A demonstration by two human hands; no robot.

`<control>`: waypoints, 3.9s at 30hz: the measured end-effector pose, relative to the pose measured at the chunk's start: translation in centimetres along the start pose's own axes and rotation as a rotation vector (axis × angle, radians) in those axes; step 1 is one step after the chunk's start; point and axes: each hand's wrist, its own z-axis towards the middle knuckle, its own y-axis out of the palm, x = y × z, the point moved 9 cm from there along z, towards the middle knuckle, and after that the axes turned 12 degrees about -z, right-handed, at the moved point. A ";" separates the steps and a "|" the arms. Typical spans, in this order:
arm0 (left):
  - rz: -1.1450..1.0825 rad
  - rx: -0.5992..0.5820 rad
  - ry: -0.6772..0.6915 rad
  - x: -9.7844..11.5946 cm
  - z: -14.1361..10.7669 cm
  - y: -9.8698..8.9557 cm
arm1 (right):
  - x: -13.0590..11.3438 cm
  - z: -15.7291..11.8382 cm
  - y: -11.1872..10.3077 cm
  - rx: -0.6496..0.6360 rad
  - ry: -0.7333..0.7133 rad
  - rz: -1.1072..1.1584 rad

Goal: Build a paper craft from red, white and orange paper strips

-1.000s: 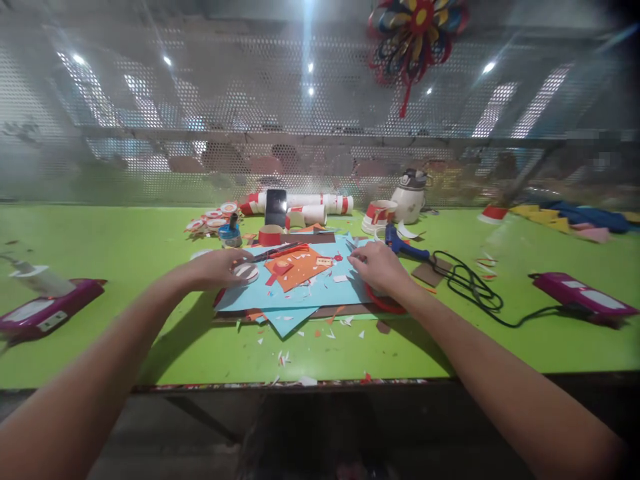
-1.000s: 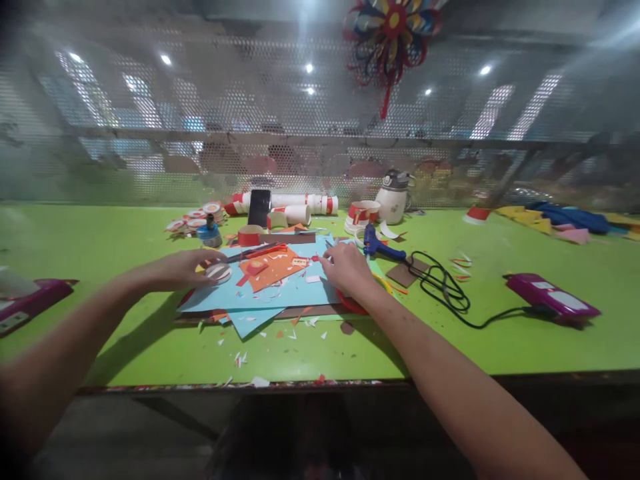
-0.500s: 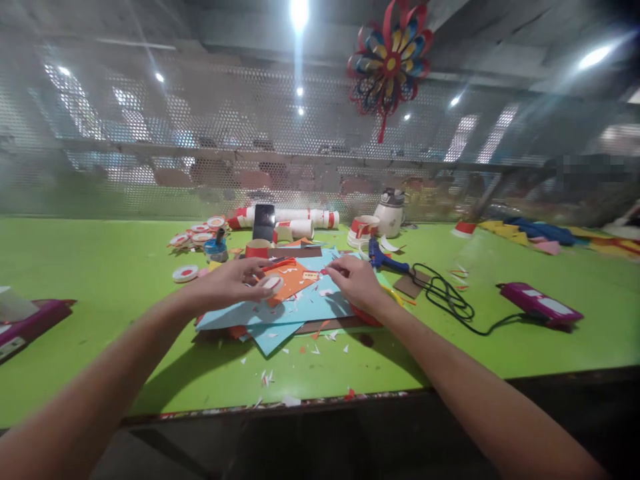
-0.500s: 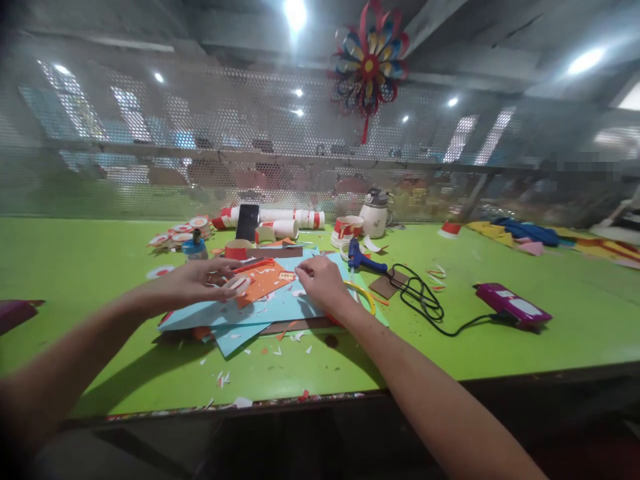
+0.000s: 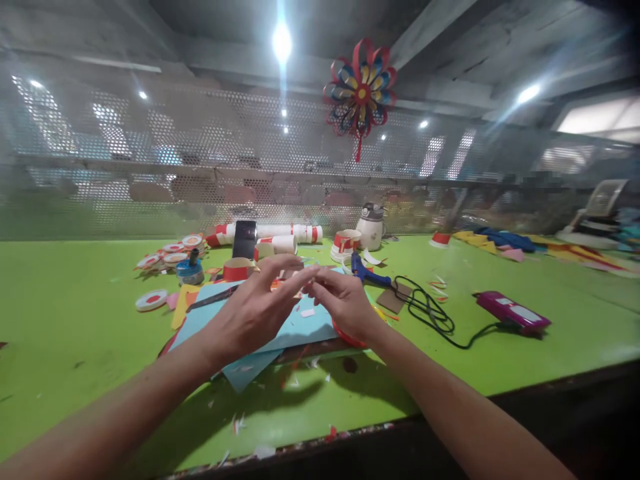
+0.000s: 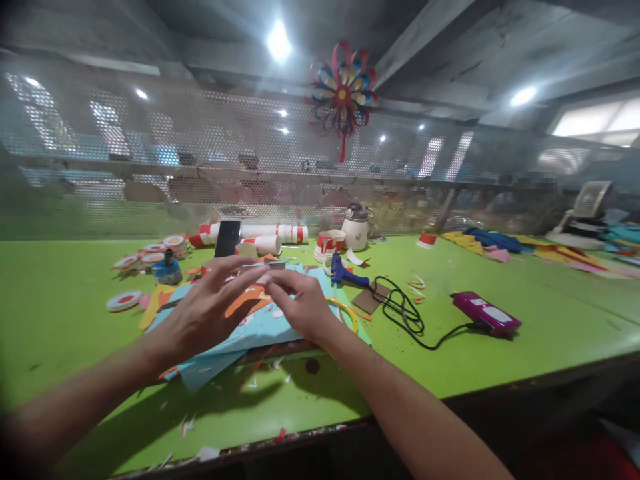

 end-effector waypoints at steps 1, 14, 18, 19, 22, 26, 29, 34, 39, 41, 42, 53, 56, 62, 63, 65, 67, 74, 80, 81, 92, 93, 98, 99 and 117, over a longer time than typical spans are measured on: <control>-0.077 0.042 -0.028 -0.2 0.1 -0.4 | -0.6 -0.1 -0.5 0.047 -0.057 -0.067; -1.102 -0.052 -0.982 -5.7 -2.4 4.6 | 4.2 -0.7 3.6 -0.415 0.392 0.296; -1.337 0.077 -1.164 -6.9 -4.4 5.8 | 5.2 -0.5 3.1 -0.332 0.492 0.368; -1.374 0.120 -1.214 -7.2 -4.8 6.0 | 5.8 -0.2 2.5 -0.276 0.507 0.304; -1.431 0.235 -1.321 -7.4 -5.6 5.9 | 7.9 1.0 -0.3 -0.133 0.545 0.001; -1.485 0.340 -1.333 -6.9 -5.7 5.1 | 11.4 2.6 -4.9 -0.056 0.585 -0.307; -1.512 0.418 -1.330 -6.9 -6.0 4.6 | 13.9 2.8 -8.8 -0.024 0.595 -0.628; -1.546 0.469 -1.320 -7.5 -6.4 4.4 | 17.1 1.3 -9.5 -0.195 0.566 -0.978; -1.518 0.426 -1.302 -7.9 -6.7 4.6 | 18.7 0.3 -7.8 -0.269 0.499 -1.161; -1.520 0.406 -1.297 -7.9 -6.9 4.6 | 19.3 0.3 -7.7 -0.263 0.488 -1.211; -1.519 0.396 -1.297 -7.8 -6.9 4.7 | 19.5 0.3 -7.7 -0.261 0.482 -1.229; -1.496 0.359 -1.282 -7.4 -6.6 4.9 | 17.4 0.8 -9.9 0.007 0.347 -1.280; -1.492 0.335 -1.280 -7.3 -6.6 5.0 | 15.7 1.0 -11.2 0.156 0.301 -1.261; -1.482 0.264 -1.297 -7.2 -6.9 5.5 | 13.0 0.8 -16.4 0.514 0.329 -1.149; -1.484 0.266 -1.292 -7.2 -6.9 5.5 | 12.8 0.6 -17.5 0.589 0.361 -1.065; -1.489 0.284 -1.288 -7.4 -6.9 5.5 | 13.1 0.1 -19.1 0.688 0.439 -0.856; -1.498 0.323 -1.285 -7.6 -6.9 5.5 | 13.4 0.0 -19.1 0.691 0.498 -0.685; -1.628 0.587 -1.353 -8.4 -7.2 4.8 | 9.0 0.9 -6.8 0.029 0.426 0.077; -1.707 0.655 -1.264 -9.1 -7.2 4.6 | 2.2 -0.5 -0.8 -0.431 0.334 -0.116; -1.710 0.658 -1.256 -9.1 -7.2 4.6 | 1.9 -0.5 -0.7 -0.437 0.324 -0.179; -1.657 0.581 -1.302 -7.8 -6.7 4.5 | 1.9 -0.5 0.2 -0.352 0.216 -0.491; -1.645 0.573 -1.307 -7.7 -6.6 4.5 | 1.8 -0.6 0.1 -0.341 0.202 -0.492; -1.639 0.577 -1.323 -7.5 -6.4 4.6 | 1.8 -0.9 0.0 -0.309 0.176 -0.490; -1.645 0.585 -1.323 -7.4 -6.4 4.6 | 1.8 -1.0 0.0 -0.305 0.182 -0.490; -1.646 0.552 -1.288 -7.1 -6.1 4.7 | 2.0 -1.4 -0.6 -0.216 0.198 -0.491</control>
